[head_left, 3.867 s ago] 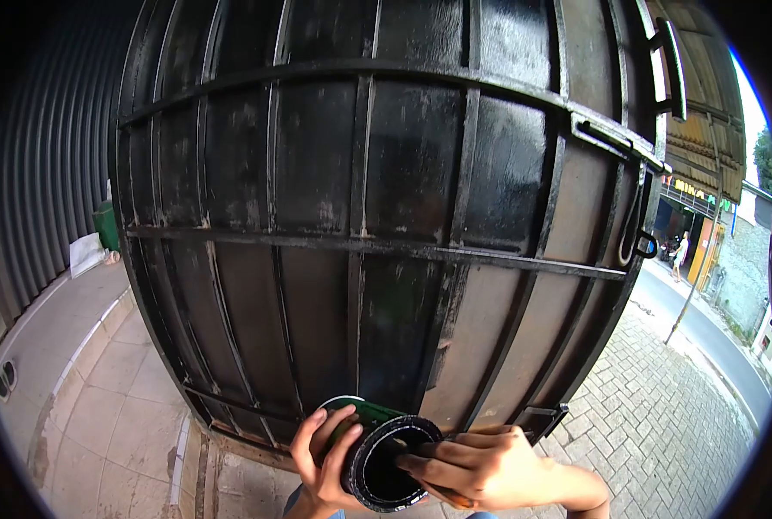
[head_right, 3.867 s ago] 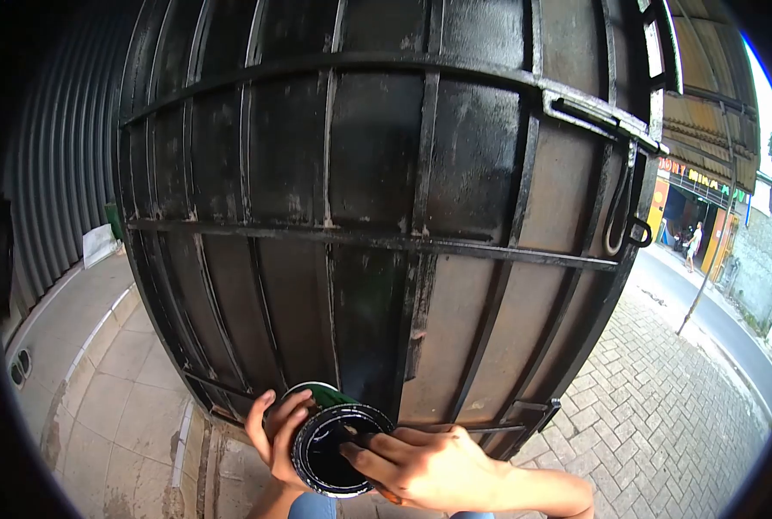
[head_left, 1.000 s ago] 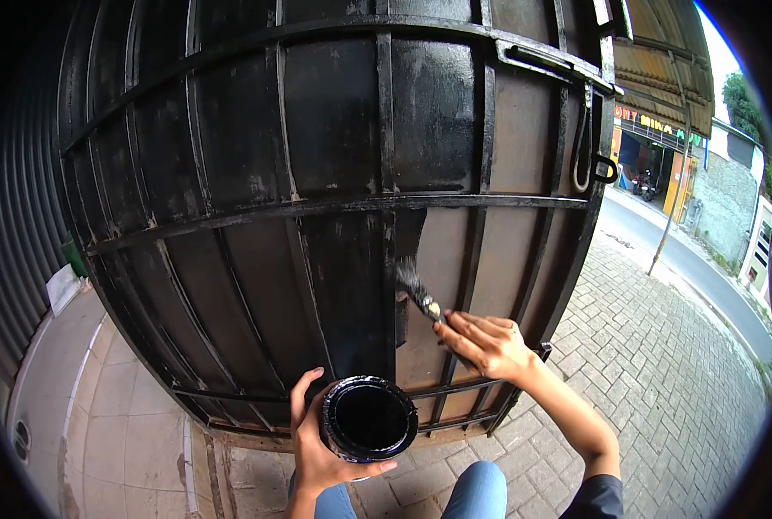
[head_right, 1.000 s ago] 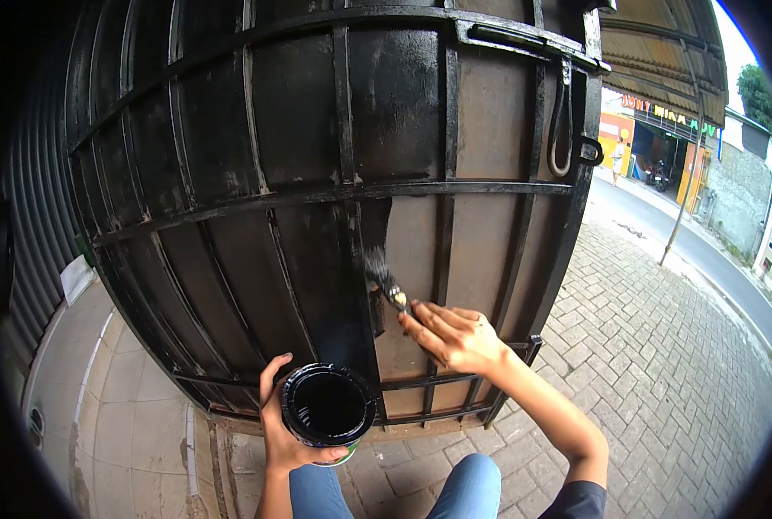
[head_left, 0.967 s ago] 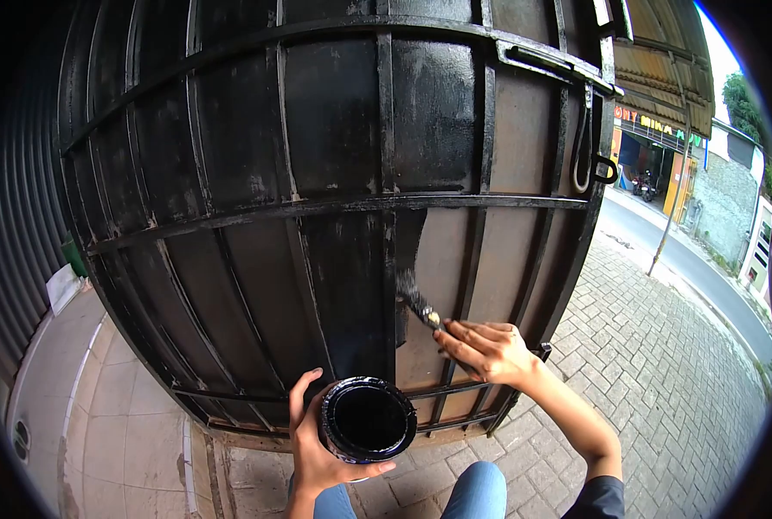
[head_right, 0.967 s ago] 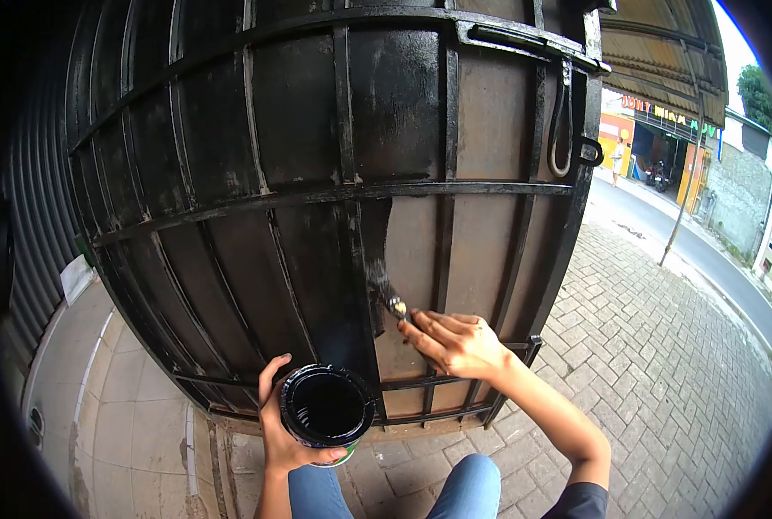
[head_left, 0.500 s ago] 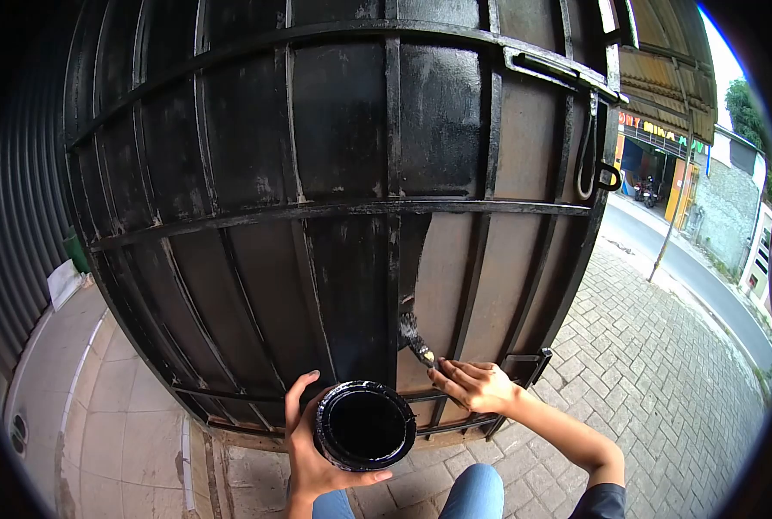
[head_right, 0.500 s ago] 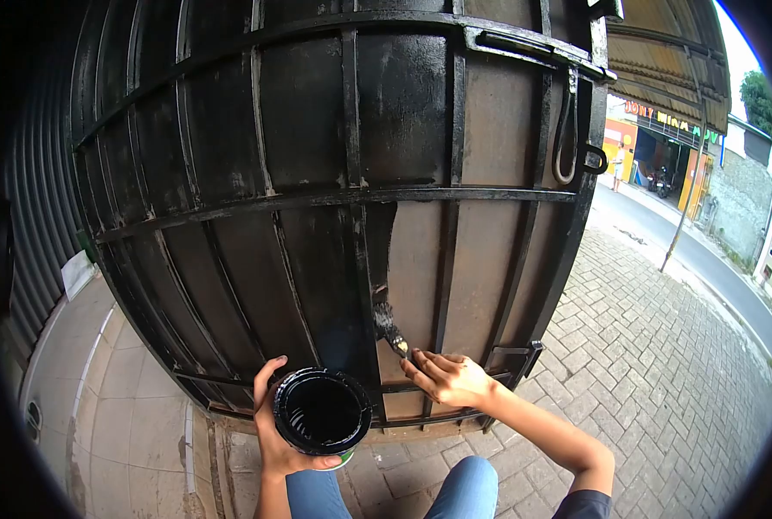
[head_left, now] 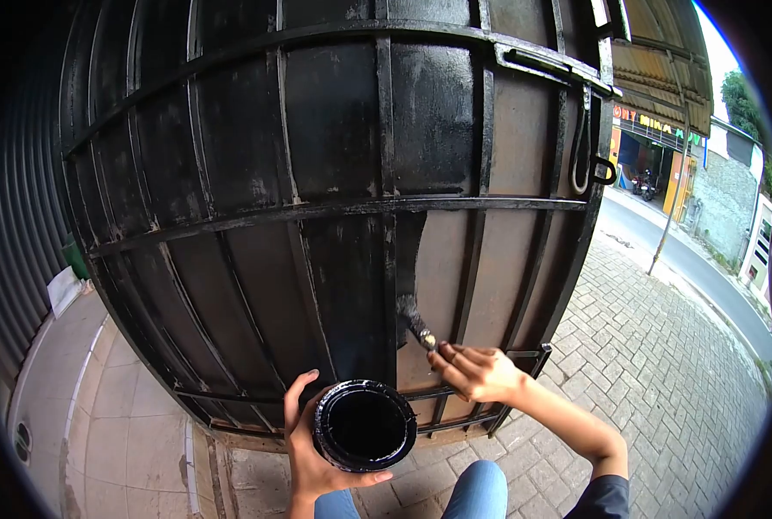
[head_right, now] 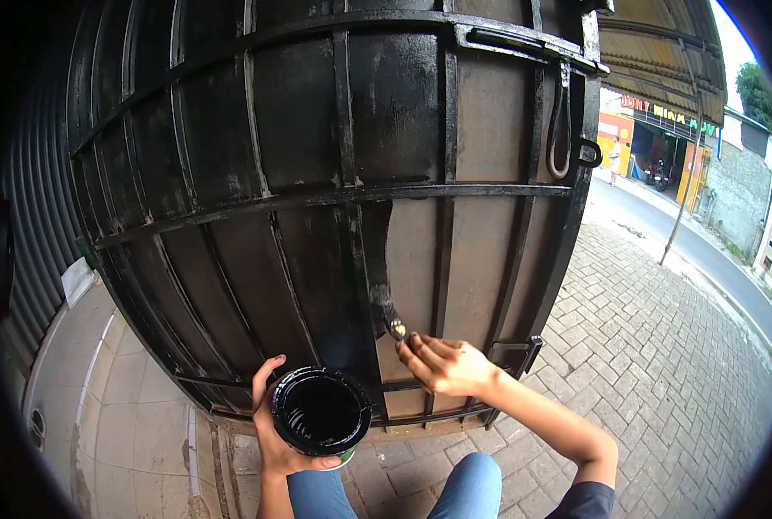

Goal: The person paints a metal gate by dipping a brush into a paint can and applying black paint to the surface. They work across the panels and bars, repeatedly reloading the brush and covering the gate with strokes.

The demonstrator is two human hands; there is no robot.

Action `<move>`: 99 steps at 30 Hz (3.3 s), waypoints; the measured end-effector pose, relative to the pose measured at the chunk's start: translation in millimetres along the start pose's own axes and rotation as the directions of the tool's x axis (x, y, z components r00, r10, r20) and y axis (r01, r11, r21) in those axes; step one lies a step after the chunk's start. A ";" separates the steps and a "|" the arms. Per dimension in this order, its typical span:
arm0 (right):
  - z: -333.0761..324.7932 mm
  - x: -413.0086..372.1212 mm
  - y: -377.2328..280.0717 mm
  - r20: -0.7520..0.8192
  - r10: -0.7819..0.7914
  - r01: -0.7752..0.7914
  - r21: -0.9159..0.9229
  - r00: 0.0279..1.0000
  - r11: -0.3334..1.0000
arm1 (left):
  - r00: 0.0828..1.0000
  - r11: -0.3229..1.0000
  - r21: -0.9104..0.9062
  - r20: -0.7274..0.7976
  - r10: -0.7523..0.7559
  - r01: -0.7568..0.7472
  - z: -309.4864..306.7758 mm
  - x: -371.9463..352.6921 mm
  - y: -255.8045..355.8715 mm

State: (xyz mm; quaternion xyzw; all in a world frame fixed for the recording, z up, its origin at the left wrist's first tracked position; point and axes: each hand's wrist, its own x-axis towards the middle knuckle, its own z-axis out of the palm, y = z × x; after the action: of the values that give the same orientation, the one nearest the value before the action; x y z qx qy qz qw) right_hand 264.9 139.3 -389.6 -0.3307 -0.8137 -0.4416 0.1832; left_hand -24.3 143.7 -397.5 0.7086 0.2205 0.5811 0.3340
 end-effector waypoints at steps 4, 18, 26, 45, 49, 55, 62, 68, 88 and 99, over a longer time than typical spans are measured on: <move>-10.9 2.0 7.7 -0.027 0.091 -0.084 0.195 0.996 0.977 | 1.000 0.999 0.043 0.011 0.017 -0.018 -2.5 1.7 -1.1; -30.2 28.5 55.5 -0.041 0.178 -0.157 0.306 0.983 0.939 | 1.000 0.999 -0.049 0.023 -0.003 0.004 6.2 1.7 6.6; -6.3 26.9 49.8 -0.334 0.071 -0.142 -0.194 0.940 0.971 | 0.982 0.987 0.082 0.141 0.123 -0.136 -7.1 1.4 -14.5; 47.5 53.3 58.5 -0.472 0.136 -0.176 -0.040 0.871 0.984 | 0.992 0.994 0.066 0.092 0.085 -0.091 -24.9 -4.8 -26.4; 48.2 52.4 57.4 -0.466 0.227 -0.212 0.084 0.855 0.974 | 0.991 0.993 0.077 0.107 0.078 -0.087 -26.2 -5.4 -28.9; 46.2 66.8 41.8 -0.537 0.358 -0.231 0.291 0.764 0.928 | 0.996 0.998 0.035 0.072 0.051 -0.054 -15.3 -1.2 -18.9; 39.4 77.8 25.8 -0.548 0.550 -0.332 0.450 0.630 0.829 | 0.991 0.990 0.119 0.123 0.058 -0.073 -18.9 -1.5 -19.9; 47.7 58.5 1.1 -0.407 0.719 -0.351 0.670 0.563 0.654 | 0.998 0.998 -0.001 -0.010 -0.064 0.064 -4.6 -2.5 -5.0; 24.1 46.5 28.9 -0.488 0.490 -0.430 0.237 0.723 0.871 | 1.000 0.999 -0.035 0.011 -0.028 0.028 3.2 -4.8 13.7; 47.2 46.0 18.0 -0.656 0.609 -0.608 0.278 0.445 0.744 | 1.000 1.000 -0.004 -0.002 -0.005 0.005 -4.0 -5.3 10.2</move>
State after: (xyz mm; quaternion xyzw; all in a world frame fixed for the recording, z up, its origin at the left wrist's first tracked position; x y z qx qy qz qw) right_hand 244.3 203.2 -377.4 -0.4014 -0.5029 -0.4369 0.6286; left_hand -30.1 133.9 -393.3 0.7069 0.2213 0.5815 0.3366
